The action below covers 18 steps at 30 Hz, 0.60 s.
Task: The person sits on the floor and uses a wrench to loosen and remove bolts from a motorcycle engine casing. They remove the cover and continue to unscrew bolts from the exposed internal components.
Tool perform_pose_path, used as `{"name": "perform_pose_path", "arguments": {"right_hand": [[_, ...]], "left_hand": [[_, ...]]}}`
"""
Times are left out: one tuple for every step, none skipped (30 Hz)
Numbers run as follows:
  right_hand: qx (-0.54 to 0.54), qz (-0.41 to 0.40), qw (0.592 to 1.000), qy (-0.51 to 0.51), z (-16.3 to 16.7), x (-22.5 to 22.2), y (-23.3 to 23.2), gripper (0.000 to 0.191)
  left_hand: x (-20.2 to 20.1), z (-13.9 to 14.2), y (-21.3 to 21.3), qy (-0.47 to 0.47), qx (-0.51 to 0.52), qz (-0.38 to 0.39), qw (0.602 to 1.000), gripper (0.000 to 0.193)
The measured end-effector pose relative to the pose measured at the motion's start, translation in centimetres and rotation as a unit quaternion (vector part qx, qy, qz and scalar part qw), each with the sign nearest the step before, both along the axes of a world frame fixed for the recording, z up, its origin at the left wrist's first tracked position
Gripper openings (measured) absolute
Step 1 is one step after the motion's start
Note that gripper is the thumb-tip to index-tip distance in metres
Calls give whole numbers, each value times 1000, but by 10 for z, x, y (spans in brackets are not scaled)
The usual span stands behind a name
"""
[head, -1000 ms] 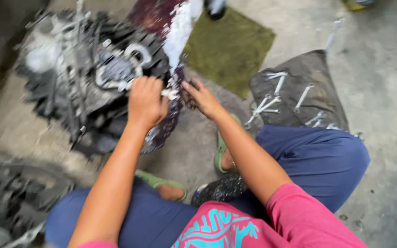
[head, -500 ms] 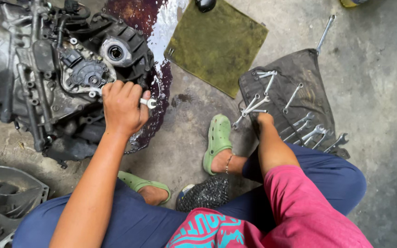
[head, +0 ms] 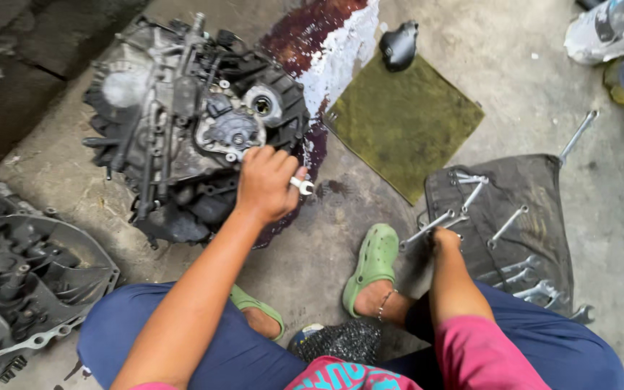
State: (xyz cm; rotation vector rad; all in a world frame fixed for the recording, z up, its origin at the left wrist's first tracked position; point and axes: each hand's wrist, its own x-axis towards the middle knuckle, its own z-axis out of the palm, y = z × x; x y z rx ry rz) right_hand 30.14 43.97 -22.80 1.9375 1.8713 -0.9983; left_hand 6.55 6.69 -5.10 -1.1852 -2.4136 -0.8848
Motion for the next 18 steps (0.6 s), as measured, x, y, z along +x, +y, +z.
{"name": "perform_pose_path", "arguments": {"right_hand": [[-7, -24, 998, 54, 14, -3, -1, 28], [-16, -47, 992, 114, 26, -8, -4, 26], [-25, -68, 982, 174, 38, -13, -8, 24], [-30, -86, 968, 233, 49, -18, -13, 22], [-34, -103, 952, 287, 58, -25, -20, 20], [-36, -118, 932, 342, 67, -32, -26, 18], [-32, -130, 911, 391, 80, -40, -34, 16], [-27, -140, 889, 436, 95, -45, -40, 14], [-23, -141, 867, 478, 110, -49, -44, 13], [-29, -134, 858, 495, 123, -51, -40, 12], [-41, -122, 854, 505, 143, -53, -39, 11], [-54, -111, 853, 507, 168, -56, -35, 15], [-69, -100, 855, 505, 192, -61, -33, 20], [-87, -107, 821, 554, 213, -65, -37, 25], [-103, -112, 783, 603, 232, -73, -44, 31], [-122, -109, 740, 652, 247, -84, -54, 36], [-53, -74, 763, 640, 252, -98, -72, 34], [18, -47, 783, 620, 245, -113, -100, 37]], "left_hand": [[0, 2, -2, 0, 10, -1, 1000, 20], [0, 4, -3, 7, 15, -1, 1000, 20], [0, 5, -4, 9, 18, -2, 1000, 20], [2, 6, -7, 5, 19, -3, 1000, 19], [4, 6, -9, -1, 20, -4, 1000, 19], [4, 6, -10, 3, 23, -5, 1000, 18], [3, 6, -12, 10, 27, -9, 1000, 18], [3, 5, -13, 10, 27, -8, 1000, 19], [3, 5, -14, 7, 27, -5, 1000, 19], [3, 4, -16, 5, 28, -1, 1000, 20], [2, 4, -17, 12, 35, -2, 999, 19], [2, 5, -18, 18, 41, -4, 999, 17], [2, 6, -20, 20, 45, -5, 999, 16], [3, 7, -22, 19, 45, -7, 999, 15], [3, 8, -23, 21, 47, -9, 999, 15], [2, 10, -24, 26, 52, -4, 998, 15], [1, 11, -24, 31, 56, 9, 998, 15], [1, 12, -24, 27, 55, 15, 998, 16]]}}
